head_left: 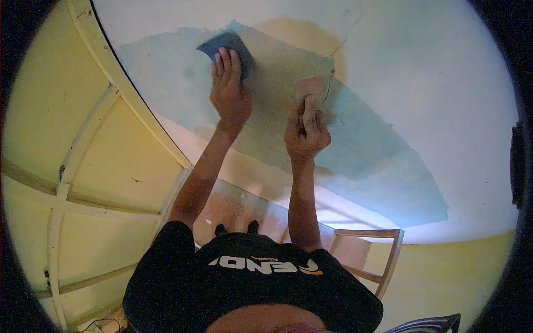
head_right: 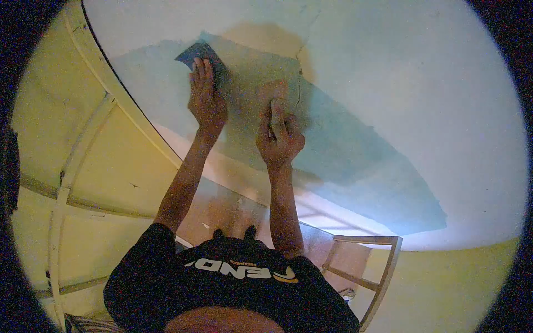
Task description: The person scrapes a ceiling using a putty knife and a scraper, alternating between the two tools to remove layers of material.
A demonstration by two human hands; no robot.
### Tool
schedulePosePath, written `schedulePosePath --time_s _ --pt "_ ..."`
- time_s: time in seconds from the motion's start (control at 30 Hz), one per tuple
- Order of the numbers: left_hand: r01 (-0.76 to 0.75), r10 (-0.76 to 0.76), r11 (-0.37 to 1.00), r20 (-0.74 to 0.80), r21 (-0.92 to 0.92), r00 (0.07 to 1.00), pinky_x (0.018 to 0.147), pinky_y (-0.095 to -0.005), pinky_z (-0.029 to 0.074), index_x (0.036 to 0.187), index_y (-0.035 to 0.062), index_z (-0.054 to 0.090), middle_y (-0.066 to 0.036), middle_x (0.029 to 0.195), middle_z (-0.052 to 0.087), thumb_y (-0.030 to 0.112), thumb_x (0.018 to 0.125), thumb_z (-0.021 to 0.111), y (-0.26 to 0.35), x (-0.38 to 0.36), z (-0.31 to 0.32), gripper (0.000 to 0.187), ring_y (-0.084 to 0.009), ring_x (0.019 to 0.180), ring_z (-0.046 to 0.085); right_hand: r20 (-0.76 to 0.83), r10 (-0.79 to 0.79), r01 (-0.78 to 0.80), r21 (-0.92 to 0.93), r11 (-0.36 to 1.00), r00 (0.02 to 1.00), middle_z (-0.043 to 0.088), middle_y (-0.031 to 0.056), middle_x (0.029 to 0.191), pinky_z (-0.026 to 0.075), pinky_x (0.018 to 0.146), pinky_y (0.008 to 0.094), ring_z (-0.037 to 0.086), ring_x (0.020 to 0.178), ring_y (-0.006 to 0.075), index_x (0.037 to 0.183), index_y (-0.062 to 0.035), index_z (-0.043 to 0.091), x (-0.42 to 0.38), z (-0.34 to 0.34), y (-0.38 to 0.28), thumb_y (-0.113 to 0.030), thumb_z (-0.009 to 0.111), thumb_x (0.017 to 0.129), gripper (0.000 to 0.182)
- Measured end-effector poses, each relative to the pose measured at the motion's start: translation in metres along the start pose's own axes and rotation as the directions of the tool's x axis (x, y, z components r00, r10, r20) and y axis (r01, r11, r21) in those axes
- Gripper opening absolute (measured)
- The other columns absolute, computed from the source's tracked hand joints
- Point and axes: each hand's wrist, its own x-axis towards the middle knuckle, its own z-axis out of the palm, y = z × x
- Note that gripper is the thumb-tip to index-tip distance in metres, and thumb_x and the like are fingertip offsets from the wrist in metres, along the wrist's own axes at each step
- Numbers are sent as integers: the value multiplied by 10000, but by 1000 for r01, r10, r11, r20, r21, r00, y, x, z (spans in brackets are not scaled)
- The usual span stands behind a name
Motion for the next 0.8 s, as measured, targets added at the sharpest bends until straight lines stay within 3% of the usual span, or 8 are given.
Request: schedulePosePath --time_s 0.13,0.27,0.37,0.47,0.5,0.63,0.7,0.8 --pt "-39 52 993 118 -113 992 1162 -497 379 1476 -10 486 -242 1556 423 -88 750 513 26 -18 6 730 -440 1450 385 82 26 -21 -60 998 996 716 126 842 508 578 295 635 634 202 1257 -19 700 11 -5 -10 -59 794 835 434" --pt "-80 90 988 73 -133 993 1143 -490 407 1475 23 505 -244 1542 439 -82 763 500 14 -27 12 720 -445 1422 424 44 138 -137 -24 990 989 683 124 762 506 520 352 611 566 248 1283 -109 695 2 -8 -6 -102 776 869 422" --pt "-15 14 998 -18 -55 1000 1128 -477 429 1485 30 492 -253 1540 433 -79 764 496 -8 -27 16 729 -430 1429 414 80 192 -189 -46 981 978 696 139 798 523 545 358 634 596 251 1293 -89 687 -6 -17 -4 -88 775 868 434" --pt "200 -200 980 -10 0 980 1086 -450 477 1496 30 472 -254 1546 417 -73 785 479 -30 -26 15 718 -408 1427 416 108 209 -204 -51 978 972 728 156 878 532 592 334 658 654 223 1316 -57 661 -14 -24 3 -65 776 860 470" --pt "124 -123 992 -56 24 991 1025 -417 523 1507 38 457 -255 1549 404 -90 803 465 -38 -25 12 716 -390 1422 422 102 188 -185 -40 982 977 736 157 901 523 608 310 656 676 189 1347 -41 637 -17 -26 6 -54 777 855 511" --pt "201 -202 979 55 14 978 973 -371 534 1494 41 478 -264 1532 422 -112 825 480 -49 -47 -9 686 -361 1362 509 135 237 -238 -11 971 962 704 114 847 490 604 280 601 662 133 1400 -15 590 -27 -31 5 -48 772 858 573" --pt "333 -321 942 168 -48 932 937 -344 539 1468 32 511 -265 1522 433 -99 870 500 -57 -66 -27 612 -321 1346 539 193 398 -397 -43 917 897 702 188 1080 543 713 335 681 814 244 1403 -27 580 -30 -36 -6 -80 762 874 562" --pt "504 -495 864 199 9 846 630 -365 512 1388 1 584 -293 1033 644 19 982 535 -73 -103 -50 409 -246 845 707 283 614 -626 -56 778 737 661 245 1266 562 825 378 707 988 327 1449 -26 522 -21 -48 -33 -114 736 900 596"
